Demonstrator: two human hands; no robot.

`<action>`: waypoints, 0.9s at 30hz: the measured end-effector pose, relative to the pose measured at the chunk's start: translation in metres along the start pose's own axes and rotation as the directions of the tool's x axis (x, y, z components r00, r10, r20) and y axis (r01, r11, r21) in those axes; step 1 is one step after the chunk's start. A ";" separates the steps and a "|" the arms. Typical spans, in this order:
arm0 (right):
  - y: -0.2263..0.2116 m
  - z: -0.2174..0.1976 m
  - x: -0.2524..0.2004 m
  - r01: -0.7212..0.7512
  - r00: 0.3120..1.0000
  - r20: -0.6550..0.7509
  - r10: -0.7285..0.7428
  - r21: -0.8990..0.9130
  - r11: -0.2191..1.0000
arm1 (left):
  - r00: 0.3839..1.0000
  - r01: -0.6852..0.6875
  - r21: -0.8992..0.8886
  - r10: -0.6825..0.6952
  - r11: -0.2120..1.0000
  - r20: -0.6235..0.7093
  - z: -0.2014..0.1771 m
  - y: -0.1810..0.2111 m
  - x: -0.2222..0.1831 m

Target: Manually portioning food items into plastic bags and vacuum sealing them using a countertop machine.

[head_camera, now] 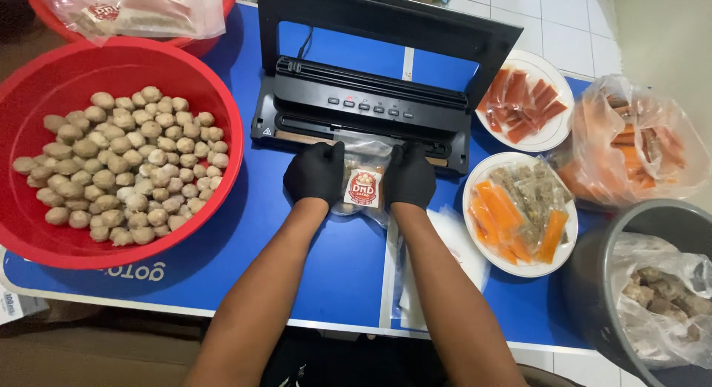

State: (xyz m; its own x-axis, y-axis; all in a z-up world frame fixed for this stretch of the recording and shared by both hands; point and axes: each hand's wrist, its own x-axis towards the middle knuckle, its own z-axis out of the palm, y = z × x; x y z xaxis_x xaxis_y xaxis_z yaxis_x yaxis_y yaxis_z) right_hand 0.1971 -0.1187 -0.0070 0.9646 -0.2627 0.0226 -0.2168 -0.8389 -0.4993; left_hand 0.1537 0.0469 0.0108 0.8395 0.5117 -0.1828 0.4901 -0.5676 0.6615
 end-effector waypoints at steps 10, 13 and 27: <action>-0.011 -0.014 -0.003 0.056 0.998 -0.025 -0.057 -0.021 0.998 | 0.991 -0.095 0.144 0.107 0.985 -0.074 0.012 -0.007 0.012; -0.012 -0.022 -0.004 0.046 0.999 -0.006 -0.046 -0.040 0.998 | 0.955 -0.179 0.201 0.219 0.963 -0.200 0.022 -0.016 0.016; 0.003 -0.049 0.013 0.478 0.868 0.194 -0.458 -0.070 0.876 | 0.641 -0.543 0.568 0.743 0.618 -0.195 0.007 -0.018 0.024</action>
State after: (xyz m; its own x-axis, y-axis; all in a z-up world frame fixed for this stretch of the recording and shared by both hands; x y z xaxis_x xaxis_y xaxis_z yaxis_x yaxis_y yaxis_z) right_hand 0.2017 -0.1485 0.0343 0.9652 0.2488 0.0804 0.2607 -0.8934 -0.3658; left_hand 0.1672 0.0650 -0.0103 0.8560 0.0320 0.5161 -0.0200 -0.9953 0.0948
